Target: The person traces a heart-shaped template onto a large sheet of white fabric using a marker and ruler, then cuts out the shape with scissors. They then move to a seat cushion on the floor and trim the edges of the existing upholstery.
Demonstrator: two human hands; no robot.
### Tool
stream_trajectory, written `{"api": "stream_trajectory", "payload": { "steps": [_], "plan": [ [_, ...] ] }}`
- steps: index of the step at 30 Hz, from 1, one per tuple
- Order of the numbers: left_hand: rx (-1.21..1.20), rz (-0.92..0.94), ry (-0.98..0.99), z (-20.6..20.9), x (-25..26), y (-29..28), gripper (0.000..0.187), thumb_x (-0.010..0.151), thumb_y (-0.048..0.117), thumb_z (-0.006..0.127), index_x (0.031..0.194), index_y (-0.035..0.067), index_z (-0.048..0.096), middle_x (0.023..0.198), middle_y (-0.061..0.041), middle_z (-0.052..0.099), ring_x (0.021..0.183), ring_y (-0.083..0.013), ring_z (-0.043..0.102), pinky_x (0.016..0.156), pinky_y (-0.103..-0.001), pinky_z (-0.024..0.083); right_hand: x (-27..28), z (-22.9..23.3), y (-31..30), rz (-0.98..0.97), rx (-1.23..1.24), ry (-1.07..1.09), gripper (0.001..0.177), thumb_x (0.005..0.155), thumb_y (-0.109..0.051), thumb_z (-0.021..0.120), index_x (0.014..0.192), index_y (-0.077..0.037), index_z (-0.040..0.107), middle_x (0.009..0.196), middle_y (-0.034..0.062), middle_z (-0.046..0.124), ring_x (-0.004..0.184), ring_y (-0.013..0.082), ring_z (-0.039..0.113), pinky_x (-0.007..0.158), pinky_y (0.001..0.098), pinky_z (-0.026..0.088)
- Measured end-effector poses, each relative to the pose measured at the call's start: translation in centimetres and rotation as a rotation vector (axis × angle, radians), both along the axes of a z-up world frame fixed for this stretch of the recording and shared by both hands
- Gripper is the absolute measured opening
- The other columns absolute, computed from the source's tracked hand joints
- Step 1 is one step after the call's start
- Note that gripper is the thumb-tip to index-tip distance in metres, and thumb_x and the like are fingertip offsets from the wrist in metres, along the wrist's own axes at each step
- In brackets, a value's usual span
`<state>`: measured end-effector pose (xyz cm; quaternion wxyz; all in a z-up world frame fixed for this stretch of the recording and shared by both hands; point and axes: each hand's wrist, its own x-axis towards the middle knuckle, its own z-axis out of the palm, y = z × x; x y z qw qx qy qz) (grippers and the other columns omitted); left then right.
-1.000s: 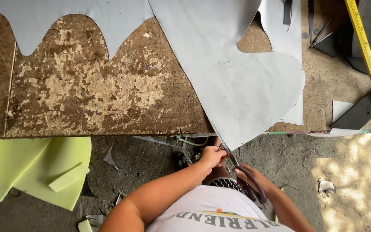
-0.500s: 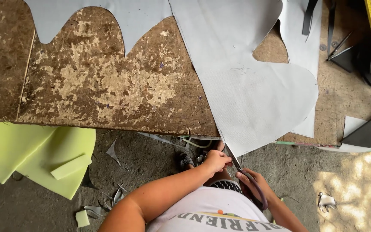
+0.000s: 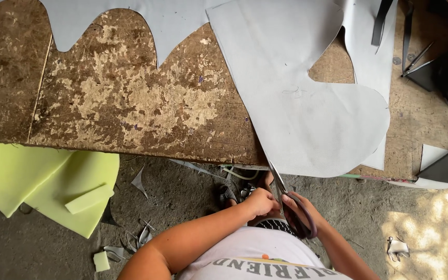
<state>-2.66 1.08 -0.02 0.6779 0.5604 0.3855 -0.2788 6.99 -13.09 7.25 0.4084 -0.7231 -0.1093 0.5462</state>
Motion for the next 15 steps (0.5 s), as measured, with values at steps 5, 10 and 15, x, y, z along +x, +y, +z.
{"api": "stream_trajectory", "payload": {
  "steps": [5,10,15],
  "plan": [
    [-0.057,-0.041,-0.026,1.5,-0.2,0.1,0.006,0.087,0.011,0.076,0.081,0.011,0.078,0.076,-0.007,0.076,0.064,-0.0130,0.069,0.059,-0.023,0.051,0.5,1.7,2.0,-0.085,-0.014,0.047,0.035,0.097,-0.039,0.065,0.086,-0.007,0.057,0.063,0.0070,0.051,0.050,0.0170,0.046,0.044,0.0309,0.037],
    [0.000,-0.125,-0.037,2.7,-0.4,0.2,0.006,0.084,0.010,0.074,0.084,0.013,0.079,0.079,-0.006,0.077,0.072,-0.0114,0.072,0.072,-0.022,0.054,0.7,0.8,2.5,-0.066,-0.063,0.028,0.043,0.093,-0.043,0.064,0.114,-0.006,0.067,0.061,0.0068,0.054,0.049,0.0155,0.047,0.044,0.0299,0.037],
    [0.109,-0.772,-0.222,5.0,0.1,0.1,0.029,0.081,0.037,0.073,0.094,0.012,0.077,0.089,-0.008,0.074,0.082,-0.0239,0.063,0.075,-0.036,0.048,0.9,3.0,4.0,-0.067,-0.047,-0.079,0.040,0.092,-0.039,0.072,0.077,-0.008,0.051,0.051,0.0055,0.042,0.036,0.0182,0.041,0.033,0.0328,0.037]
  ]
}}
